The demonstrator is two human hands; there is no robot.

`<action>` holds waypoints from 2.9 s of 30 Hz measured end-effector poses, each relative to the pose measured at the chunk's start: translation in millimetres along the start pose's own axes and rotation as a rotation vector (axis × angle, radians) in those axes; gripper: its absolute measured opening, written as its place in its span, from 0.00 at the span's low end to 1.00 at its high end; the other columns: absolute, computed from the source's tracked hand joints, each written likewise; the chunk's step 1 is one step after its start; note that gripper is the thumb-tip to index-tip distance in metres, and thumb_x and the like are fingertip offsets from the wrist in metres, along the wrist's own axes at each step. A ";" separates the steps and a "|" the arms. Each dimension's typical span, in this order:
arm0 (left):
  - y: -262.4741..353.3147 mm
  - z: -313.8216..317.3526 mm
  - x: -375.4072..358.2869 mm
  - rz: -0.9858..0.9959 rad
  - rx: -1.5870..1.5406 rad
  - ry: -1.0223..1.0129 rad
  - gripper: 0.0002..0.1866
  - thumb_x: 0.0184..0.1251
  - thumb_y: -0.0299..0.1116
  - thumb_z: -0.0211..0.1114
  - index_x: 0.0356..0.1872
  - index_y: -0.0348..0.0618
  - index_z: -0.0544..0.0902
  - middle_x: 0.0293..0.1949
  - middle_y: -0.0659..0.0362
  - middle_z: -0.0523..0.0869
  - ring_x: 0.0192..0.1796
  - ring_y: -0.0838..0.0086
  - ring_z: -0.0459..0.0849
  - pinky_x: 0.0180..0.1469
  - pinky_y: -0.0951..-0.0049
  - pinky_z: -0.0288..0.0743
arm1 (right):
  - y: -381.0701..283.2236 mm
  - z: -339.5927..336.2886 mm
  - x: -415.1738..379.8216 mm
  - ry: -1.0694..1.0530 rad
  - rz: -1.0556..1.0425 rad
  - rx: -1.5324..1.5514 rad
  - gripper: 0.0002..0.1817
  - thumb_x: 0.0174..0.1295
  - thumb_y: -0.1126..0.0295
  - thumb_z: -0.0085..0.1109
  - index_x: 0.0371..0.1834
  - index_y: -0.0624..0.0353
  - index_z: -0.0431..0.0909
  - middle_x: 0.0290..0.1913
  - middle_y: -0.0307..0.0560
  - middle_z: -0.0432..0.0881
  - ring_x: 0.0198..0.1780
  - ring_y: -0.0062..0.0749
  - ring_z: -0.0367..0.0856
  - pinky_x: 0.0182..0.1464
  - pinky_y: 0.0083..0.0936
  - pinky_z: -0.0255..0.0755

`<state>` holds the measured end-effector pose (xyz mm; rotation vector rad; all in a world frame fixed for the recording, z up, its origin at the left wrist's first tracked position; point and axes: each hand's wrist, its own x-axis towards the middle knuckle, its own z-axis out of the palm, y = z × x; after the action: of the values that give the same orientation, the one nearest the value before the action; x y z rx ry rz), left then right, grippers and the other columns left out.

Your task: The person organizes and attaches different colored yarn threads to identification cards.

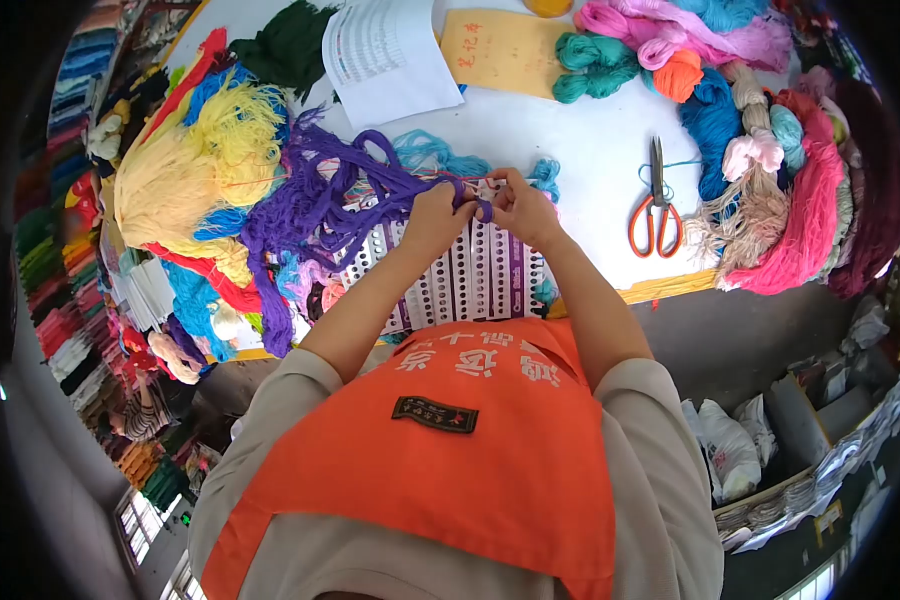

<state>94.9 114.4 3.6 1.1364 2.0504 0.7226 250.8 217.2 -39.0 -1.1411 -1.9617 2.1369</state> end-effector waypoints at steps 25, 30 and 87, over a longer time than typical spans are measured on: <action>12.8 -163.7 -66.2 -0.316 -0.908 0.083 0.18 0.80 0.40 0.49 0.51 0.37 0.82 0.63 0.52 0.79 0.49 0.81 0.78 0.36 0.82 0.65 | -13.3 12.5 9.0 0.173 0.164 -0.259 0.23 0.65 0.54 0.60 0.58 0.51 0.71 0.24 0.42 0.84 0.25 0.33 0.84 0.32 0.32 0.75; 49.1 -164.6 -91.0 -0.201 -1.519 0.030 0.28 0.81 0.43 0.42 0.69 0.29 0.64 0.73 0.47 0.65 0.73 0.59 0.67 0.70 0.50 0.66 | -52.5 47.0 -13.3 0.468 0.041 -0.140 0.30 0.58 0.68 0.68 0.62 0.58 0.66 0.34 0.41 0.80 0.31 0.24 0.78 0.32 0.25 0.73; 32.9 -264.8 -226.3 0.157 -1.141 0.001 0.15 0.79 0.37 0.53 0.51 0.35 0.80 0.52 0.54 0.85 0.51 0.73 0.84 0.54 0.71 0.79 | -264.1 247.5 -167.8 0.052 -0.237 0.826 0.05 0.70 0.69 0.57 0.43 0.57 0.78 0.34 0.31 0.79 0.26 0.10 0.68 0.28 0.11 0.63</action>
<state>-4.6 -105.5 256.8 0.5855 1.1578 1.6521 128.3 -19.4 258.0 -0.7418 -0.9218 2.3509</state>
